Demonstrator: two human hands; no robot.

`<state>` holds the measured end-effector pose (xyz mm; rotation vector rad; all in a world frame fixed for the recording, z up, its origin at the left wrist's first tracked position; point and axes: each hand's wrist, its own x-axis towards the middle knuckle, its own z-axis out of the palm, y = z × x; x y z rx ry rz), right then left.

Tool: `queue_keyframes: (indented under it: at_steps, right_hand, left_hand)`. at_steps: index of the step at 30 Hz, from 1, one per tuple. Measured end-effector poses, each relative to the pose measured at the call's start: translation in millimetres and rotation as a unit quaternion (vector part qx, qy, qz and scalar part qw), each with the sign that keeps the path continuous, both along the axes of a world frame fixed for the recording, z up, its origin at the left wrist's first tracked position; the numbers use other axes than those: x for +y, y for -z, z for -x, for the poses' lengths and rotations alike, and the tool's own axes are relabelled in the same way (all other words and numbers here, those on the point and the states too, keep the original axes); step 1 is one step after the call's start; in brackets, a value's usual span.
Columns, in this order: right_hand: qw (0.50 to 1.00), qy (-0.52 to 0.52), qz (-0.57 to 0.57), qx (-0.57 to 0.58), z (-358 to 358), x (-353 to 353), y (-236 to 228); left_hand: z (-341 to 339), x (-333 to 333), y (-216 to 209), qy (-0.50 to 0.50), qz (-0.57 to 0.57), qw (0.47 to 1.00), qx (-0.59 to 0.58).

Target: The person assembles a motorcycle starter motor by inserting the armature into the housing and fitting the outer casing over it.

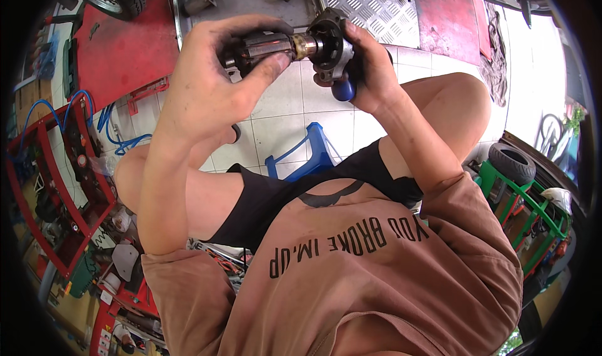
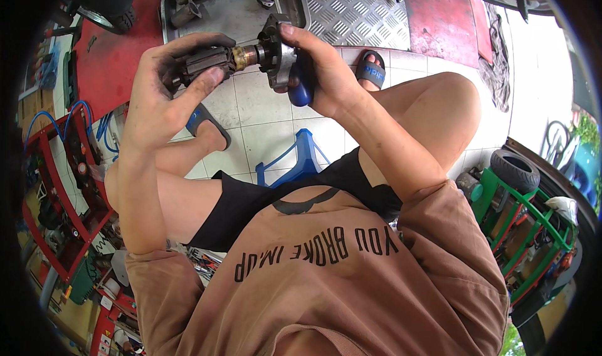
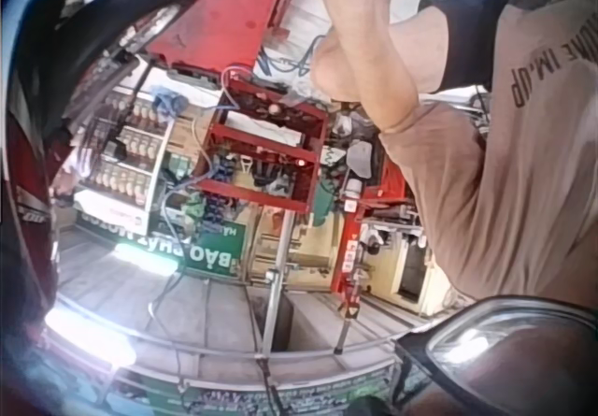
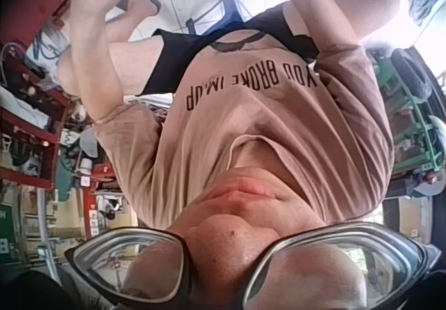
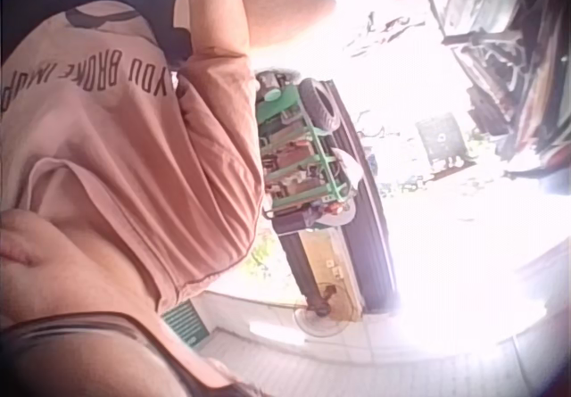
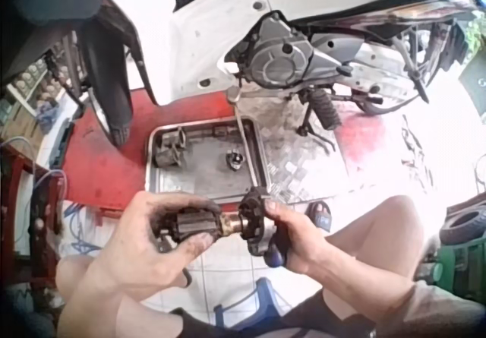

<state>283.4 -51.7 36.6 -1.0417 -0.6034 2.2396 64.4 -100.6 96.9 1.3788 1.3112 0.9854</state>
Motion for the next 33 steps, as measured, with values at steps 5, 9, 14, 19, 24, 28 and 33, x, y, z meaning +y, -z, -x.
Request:
queue_keyframes:
  at_steps: [5,9,14,19,24,28,33]
  right_hand:
    - [1.0,0.005,-0.006,-0.009,0.0,-2.9,-3.1]
    - [1.0,0.0,-0.009,0.0,1.2,-3.0,-4.7]
    - [0.999,0.001,-0.022,-0.04,1.3,-3.8,-4.6]
    - [0.999,-0.013,-0.03,-0.039,0.6,-3.0,-3.5]
    - [0.998,-0.009,-0.036,-0.05,1.3,-3.0,-5.4]
    - [0.997,-0.011,-0.042,-0.067,1.1,-4.4,-7.5]
    - [0.999,-0.027,-0.021,-0.027,-0.3,-3.6,-5.7]
  left_hand:
    - [-1.9,-0.1,1.3,-0.013,-0.017,1.0,-0.003]
    - [-2.1,0.4,1.0,0.0,-0.012,1.0,0.015]
    - [-3.4,1.1,2.0,-0.003,-0.014,1.0,0.016]
    - [-4.7,-0.8,2.1,-0.013,-0.044,0.999,0.013]
    - [-3.4,-1.3,-0.3,-0.006,-0.036,0.999,0.031]
    - [-3.2,-0.2,-0.6,-0.007,-0.036,0.999,0.037]
    - [-1.7,0.3,-0.9,-0.012,-0.035,0.999,0.033]
